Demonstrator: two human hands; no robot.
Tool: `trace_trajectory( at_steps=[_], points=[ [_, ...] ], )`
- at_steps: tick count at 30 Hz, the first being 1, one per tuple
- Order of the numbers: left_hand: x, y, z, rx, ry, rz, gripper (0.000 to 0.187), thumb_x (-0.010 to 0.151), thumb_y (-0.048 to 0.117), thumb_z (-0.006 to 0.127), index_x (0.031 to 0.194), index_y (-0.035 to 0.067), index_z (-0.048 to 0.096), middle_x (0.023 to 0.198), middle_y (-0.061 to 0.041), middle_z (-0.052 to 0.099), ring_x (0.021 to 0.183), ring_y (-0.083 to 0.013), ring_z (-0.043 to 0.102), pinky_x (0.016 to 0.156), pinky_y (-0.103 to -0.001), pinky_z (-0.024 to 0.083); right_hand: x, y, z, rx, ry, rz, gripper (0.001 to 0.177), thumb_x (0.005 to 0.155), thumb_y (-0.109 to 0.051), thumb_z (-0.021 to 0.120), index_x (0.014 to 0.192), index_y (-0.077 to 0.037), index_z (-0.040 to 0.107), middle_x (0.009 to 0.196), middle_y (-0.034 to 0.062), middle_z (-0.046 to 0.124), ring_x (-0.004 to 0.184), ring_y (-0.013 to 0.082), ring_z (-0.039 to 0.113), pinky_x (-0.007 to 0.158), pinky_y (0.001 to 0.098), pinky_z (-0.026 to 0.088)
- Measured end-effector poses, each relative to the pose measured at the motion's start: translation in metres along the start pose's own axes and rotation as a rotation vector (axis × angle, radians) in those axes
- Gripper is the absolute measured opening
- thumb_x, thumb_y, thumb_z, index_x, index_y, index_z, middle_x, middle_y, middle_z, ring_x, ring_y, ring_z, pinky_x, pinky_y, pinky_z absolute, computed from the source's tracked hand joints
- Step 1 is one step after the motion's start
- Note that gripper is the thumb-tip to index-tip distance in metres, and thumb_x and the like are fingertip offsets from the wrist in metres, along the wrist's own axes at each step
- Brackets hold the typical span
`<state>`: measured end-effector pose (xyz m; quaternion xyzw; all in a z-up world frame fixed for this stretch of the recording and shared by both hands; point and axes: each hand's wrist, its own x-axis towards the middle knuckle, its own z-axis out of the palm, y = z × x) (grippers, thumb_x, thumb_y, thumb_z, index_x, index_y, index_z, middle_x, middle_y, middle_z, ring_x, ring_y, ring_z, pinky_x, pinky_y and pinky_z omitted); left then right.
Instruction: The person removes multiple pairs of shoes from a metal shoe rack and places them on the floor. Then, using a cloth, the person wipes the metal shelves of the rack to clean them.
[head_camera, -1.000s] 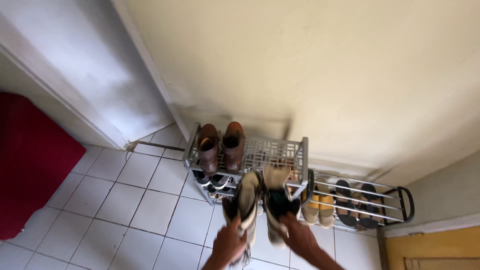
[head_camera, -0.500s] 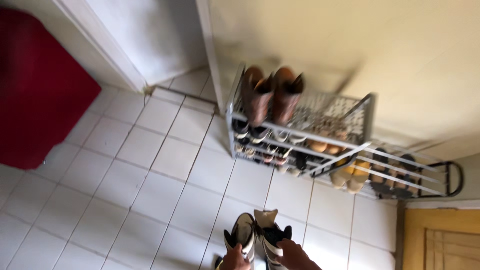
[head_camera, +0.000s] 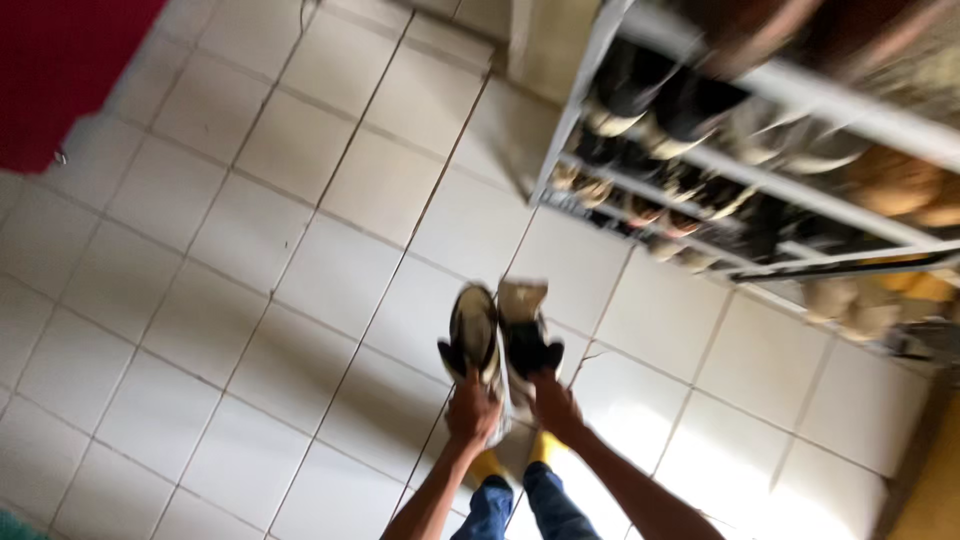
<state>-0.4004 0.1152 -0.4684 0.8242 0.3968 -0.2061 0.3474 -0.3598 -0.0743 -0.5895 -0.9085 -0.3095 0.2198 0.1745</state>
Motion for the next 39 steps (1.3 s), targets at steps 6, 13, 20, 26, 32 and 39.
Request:
trace_trajectory(
  at_steps=[6, 13, 20, 26, 32, 39],
  points=[
    [0.138, -0.052, 0.061, -0.050, 0.130, -0.048, 0.045, 0.082, 0.021, 0.070, 0.124, 0.013, 0.055, 0.099, -0.022, 0.072, 0.095, -0.0461, 0.068, 0.078, -0.061, 0.054, 0.143, 0.011, 0.082, 0.112, -0.024, 0.123, 0.036, 0.086, -0.020, 0.071, 0.120, -0.009, 0.062, 0.127, 0.0205, 0.059, 0.100, 0.0394, 0.067, 0.082, 0.0546, 0.055],
    [0.285, -0.098, 0.097, -0.116, 0.298, -0.039, 0.038, 0.081, 0.017, 0.073, 0.114, 0.011, 0.056, 0.093, -0.020, 0.072, 0.091, -0.0440, 0.070, 0.074, -0.059, 0.055, 0.276, -0.002, 0.113, 0.163, 0.018, 0.083, 0.014, 0.096, -0.018, 0.065, 0.107, -0.010, 0.064, 0.115, 0.0145, 0.062, 0.092, 0.0419, 0.068, 0.079, 0.0516, 0.059],
    [0.389, -0.127, 0.115, -0.092, 0.395, -0.007, 0.031, 0.087, 0.018, 0.072, 0.112, 0.010, 0.056, 0.086, -0.022, 0.070, 0.083, -0.0455, 0.069, 0.067, -0.060, 0.054, 0.352, -0.003, 0.153, 0.148, 0.021, 0.043, 0.018, 0.095, -0.016, 0.064, 0.111, -0.009, 0.062, 0.115, 0.0126, 0.060, 0.089, 0.0383, 0.070, 0.071, 0.0501, 0.060],
    [0.398, -0.122, 0.108, -0.120, 0.355, -0.064, 0.038, 0.092, 0.026, 0.069, 0.124, 0.014, 0.054, 0.091, -0.019, 0.072, 0.087, -0.0425, 0.071, 0.071, -0.057, 0.057, 0.369, -0.012, 0.146, 0.134, -0.099, 0.080, 0.025, 0.099, -0.023, 0.066, 0.120, -0.010, 0.060, 0.123, 0.0120, 0.059, 0.096, 0.0379, 0.070, 0.080, 0.0486, 0.061],
    [0.356, -0.103, 0.078, -0.118, 0.009, -0.214, 0.076, 0.092, 0.023, 0.060, 0.160, 0.026, 0.025, 0.103, -0.019, 0.074, 0.098, -0.0401, 0.072, 0.085, -0.054, 0.058, 0.327, 0.001, 0.141, 0.121, -0.080, 0.033, 0.077, 0.086, -0.017, 0.071, 0.152, -0.013, 0.031, 0.155, 0.0262, 0.029, 0.114, 0.0468, 0.058, 0.085, 0.0509, 0.058],
    [0.201, -0.061, 0.043, 0.030, -0.148, -0.124, 0.018, 0.090, 0.035, 0.066, 0.099, 0.020, 0.072, 0.105, -0.014, 0.074, 0.100, -0.0395, 0.069, 0.085, -0.054, 0.058, 0.157, 0.036, 0.090, 0.214, -0.102, 0.095, 0.094, 0.087, -0.028, 0.071, 0.161, -0.015, 0.015, 0.140, 0.0347, 0.045, 0.125, 0.0543, 0.050, 0.102, 0.0611, 0.047]
  ],
)
